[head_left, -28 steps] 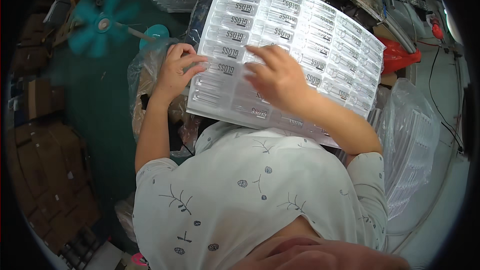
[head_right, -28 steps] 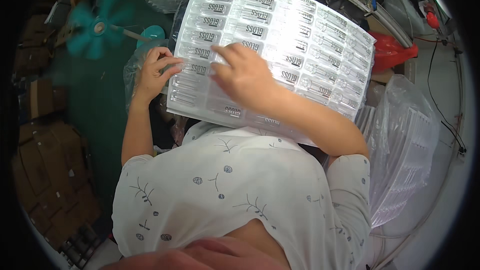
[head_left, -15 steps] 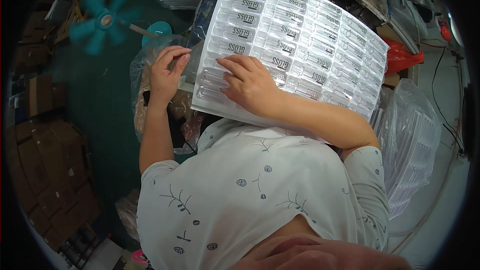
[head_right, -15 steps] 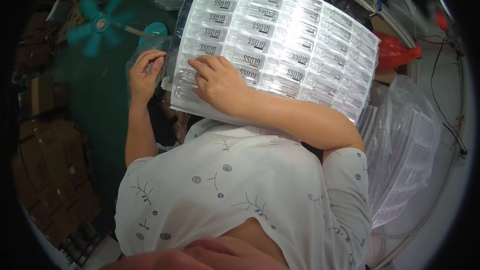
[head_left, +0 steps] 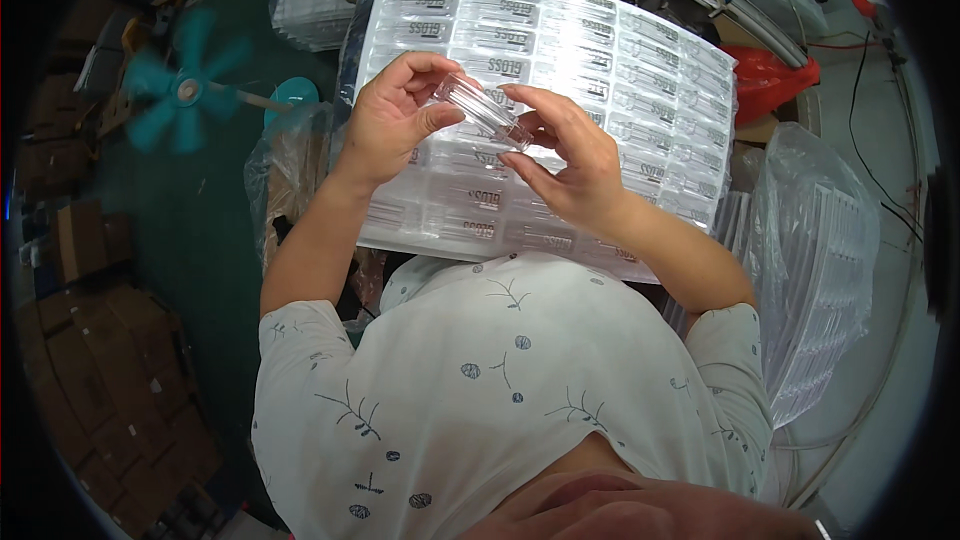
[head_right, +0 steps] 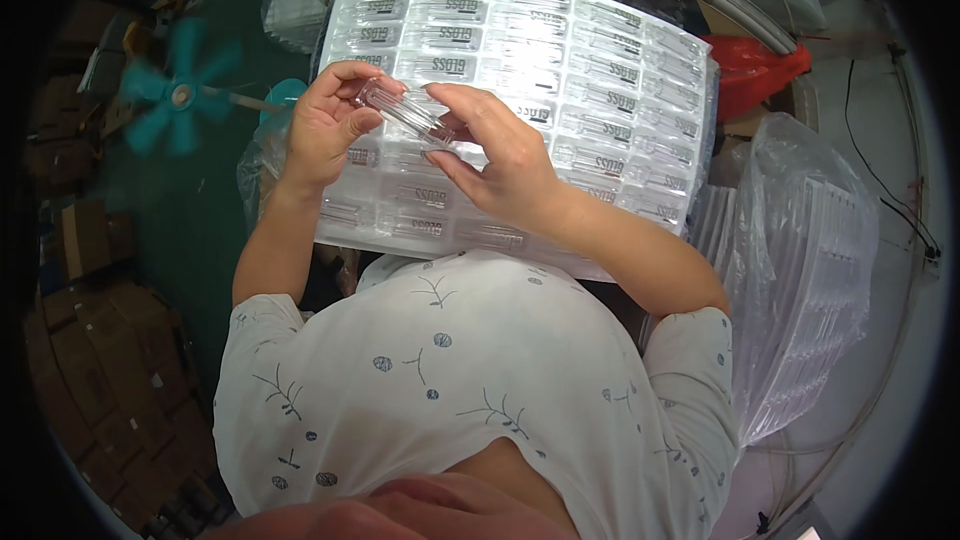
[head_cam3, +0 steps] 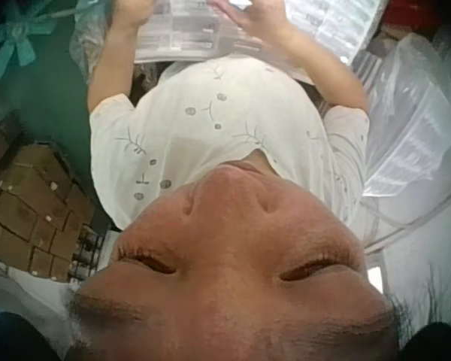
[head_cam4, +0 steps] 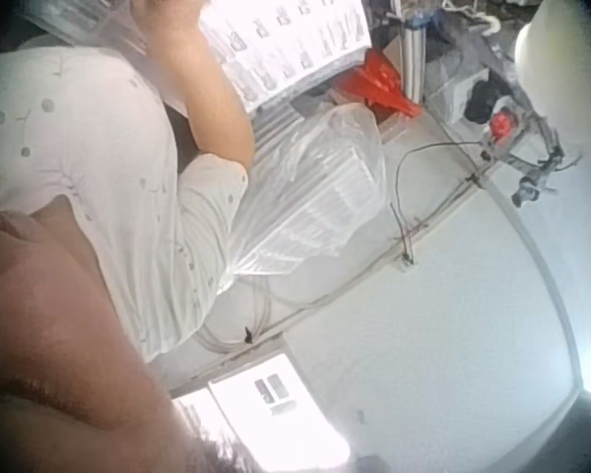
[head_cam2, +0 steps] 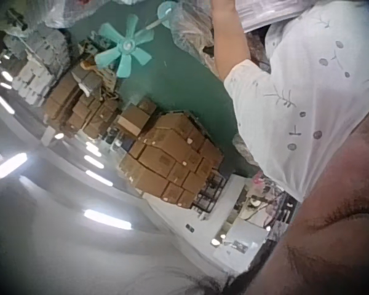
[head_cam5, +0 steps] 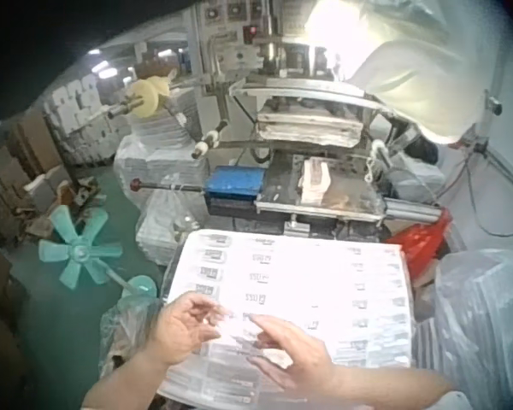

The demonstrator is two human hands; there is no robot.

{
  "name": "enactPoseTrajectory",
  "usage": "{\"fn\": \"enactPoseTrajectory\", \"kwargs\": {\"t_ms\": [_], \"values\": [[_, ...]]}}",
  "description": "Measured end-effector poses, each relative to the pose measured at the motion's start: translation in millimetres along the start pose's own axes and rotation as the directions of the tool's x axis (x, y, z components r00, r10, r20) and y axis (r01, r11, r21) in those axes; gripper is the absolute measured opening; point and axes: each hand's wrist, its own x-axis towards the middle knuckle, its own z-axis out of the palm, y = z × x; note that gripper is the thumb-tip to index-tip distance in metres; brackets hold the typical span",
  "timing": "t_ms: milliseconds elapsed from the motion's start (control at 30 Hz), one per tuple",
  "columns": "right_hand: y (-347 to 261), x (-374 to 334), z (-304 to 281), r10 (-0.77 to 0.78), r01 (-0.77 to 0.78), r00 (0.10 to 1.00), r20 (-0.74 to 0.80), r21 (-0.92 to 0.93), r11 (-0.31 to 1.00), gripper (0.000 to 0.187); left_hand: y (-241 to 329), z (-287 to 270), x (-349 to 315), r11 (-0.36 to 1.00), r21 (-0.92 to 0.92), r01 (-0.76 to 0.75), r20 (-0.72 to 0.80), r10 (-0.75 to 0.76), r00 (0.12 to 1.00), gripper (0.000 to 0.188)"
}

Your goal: The person repeatedly picks up small, clear plastic containers from a large stack, separates them, and places them into a machine or fixture at the top of the frame. The person handles the containers one by one, inspecting them briefly before processing. The task involves repetitive pick-and-place actions with a focus on handling the plastic items.

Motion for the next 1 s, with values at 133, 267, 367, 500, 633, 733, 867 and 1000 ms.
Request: {"fn": "enactPoseTrajectory", "kwargs": {"t_ms": [133, 267, 367, 500, 633, 733, 867, 1000], "values": [[3.3, -8.0, -11.1, -0.009, 0.01, 0.999, -0.041, 0.026, 1.0, 0.066, -1.2, 9.9, 13.6, 0.999, -0.036, 0.01, 0.085, -0.007, 0.996, 0.04], [4.4, -12.1, -19.8, -0.035, 0.037, 0.997, -0.073, 0.027, 0.999, 0.07, -2.9, 18.5, 21.4, 0.999, -0.042, 0.034, 0.108, -0.029, 0.994, 0.039], [5.1, -14.8, -23.4, -0.009, 0.017, 0.994, -0.113, 0.068, 0.998, 0.064, -7.3, 22.5, 23.8, 0.995, -0.058, 0.08, 0.1, -0.074, 0.992, 0.035], [9.8, -8.2, -42.1, -0.316, 0.289, 0.947, -0.055, -0.278, 0.916, 0.037, -12.7, 30.3, 33.3, 0.971, -0.026, 0.239, 0.077, -0.237, 0.969, 0.029], [13.7, 12.3, -74.9, -0.368, 0.283, 0.922, -0.119, -0.441, 0.852, 0.034, -15.1, 37.1, 78.3, 0.951, 0.215, 0.22, 0.098, -0.245, 0.964, 0.026], [22.2, 31.3, -104.7, -0.397, 0.162, 0.879, -0.265, -0.616, 0.77, 0.028, -17.2, 46.8, 161.1, 0.713, 0.697, -0.074, -0.153, 0.248, 0.956, 0.027], [44.1, 44.0, -125.1, -0.31, -0.031, 0.843, -0.439, -0.615, 0.788, 0.025, -20.4, 95.9, 247.7, 0.458, 0.889, -0.01, -0.179, 0.367, 0.913, 0.042], [55.2, 60.2, -137.0, -0.306, -0.084, 0.827, -0.472, -0.642, 0.763, 0.026, -37.0, 95.8, 272.6, 0.312, 0.949, 0.041, -0.182, 0.437, 0.881, 0.042]]}}
